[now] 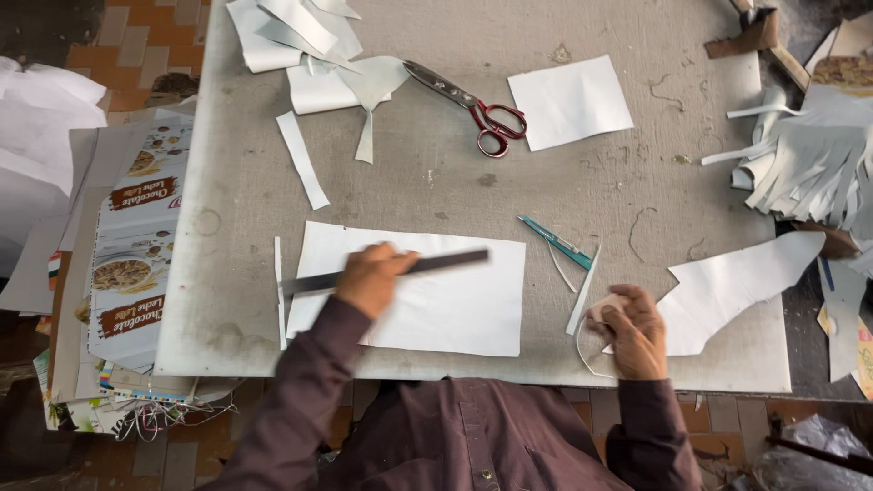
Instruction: The person uses a metal ruler and a utility knife to score and cut a white sheet into narrow strips on a workbench. They repeatedly align the ruler, make parallel cuts, and separate the resulting strips, then repeat the process on another sheet.
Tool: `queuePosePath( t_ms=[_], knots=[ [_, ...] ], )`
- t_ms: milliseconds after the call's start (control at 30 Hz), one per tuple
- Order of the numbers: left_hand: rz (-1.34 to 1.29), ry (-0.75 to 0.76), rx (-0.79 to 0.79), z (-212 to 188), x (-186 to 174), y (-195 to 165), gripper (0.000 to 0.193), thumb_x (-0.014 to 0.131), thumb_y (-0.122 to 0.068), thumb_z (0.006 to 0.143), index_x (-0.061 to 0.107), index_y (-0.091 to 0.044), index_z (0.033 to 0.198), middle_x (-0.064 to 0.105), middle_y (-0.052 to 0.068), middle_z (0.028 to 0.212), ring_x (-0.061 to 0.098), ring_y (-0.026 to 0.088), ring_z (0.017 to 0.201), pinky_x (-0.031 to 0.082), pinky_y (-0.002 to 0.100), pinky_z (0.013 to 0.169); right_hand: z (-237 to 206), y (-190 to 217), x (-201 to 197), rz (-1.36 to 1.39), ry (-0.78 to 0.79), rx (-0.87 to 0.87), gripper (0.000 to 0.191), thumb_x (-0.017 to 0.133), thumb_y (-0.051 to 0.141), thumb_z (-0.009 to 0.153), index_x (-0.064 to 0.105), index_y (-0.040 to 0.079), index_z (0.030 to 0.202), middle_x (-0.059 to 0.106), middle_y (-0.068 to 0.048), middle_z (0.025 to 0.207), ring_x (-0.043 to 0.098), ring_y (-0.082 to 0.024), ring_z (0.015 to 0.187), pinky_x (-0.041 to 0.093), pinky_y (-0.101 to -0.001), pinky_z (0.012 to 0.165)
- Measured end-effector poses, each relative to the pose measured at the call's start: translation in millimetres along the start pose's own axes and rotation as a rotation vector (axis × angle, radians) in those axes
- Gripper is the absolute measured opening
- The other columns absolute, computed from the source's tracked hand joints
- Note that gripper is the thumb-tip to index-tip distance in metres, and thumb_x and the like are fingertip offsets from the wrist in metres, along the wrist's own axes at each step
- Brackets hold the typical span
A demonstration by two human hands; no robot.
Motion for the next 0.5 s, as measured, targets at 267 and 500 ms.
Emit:
queuePosePath(
  t_ms=[267,500],
  knots=[
    [0.016,-0.401,-0.044,1.8,-10.5,-17.8,0.041,0.08,-0.019,0.08,0.072,-0.015,0.121,0.063,0.001,0.116,0.06,0.024,0.108,0.046,0.044,0.09,-5.4,12.4,95.0,-0.979,0.038,-0.55,0.036,0.078,0.025,0.082,0.074,0.006,0.112,0.067,-0.009,0.09,0.066,-0.024,0.081,0.053,-0.0381,0.073],
    [0.11,-0.379,-0.272,-56.6,-39.0,64.9,0.051,0.09,-0.033,0.075,0.074,-0.009,0.118,0.061,0.007,0.113,0.056,0.026,0.095,0.046,0.044,0.087,-5.9,6.6,123.2,-1.075,-0.065,-0.494,0.034,0.075,0.034,0.09,0.078,0.016,0.119,0.07,-0.006,0.094,0.069,-0.024,0.085,0.054,-0.0385,0.078]
  ],
)
Point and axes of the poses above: each hand's wrist, its own z-axis towards the middle knuckle, its own x-axis out of the palm, y = z × x, the point moved 6 cm from there along z, towards the middle knuckle
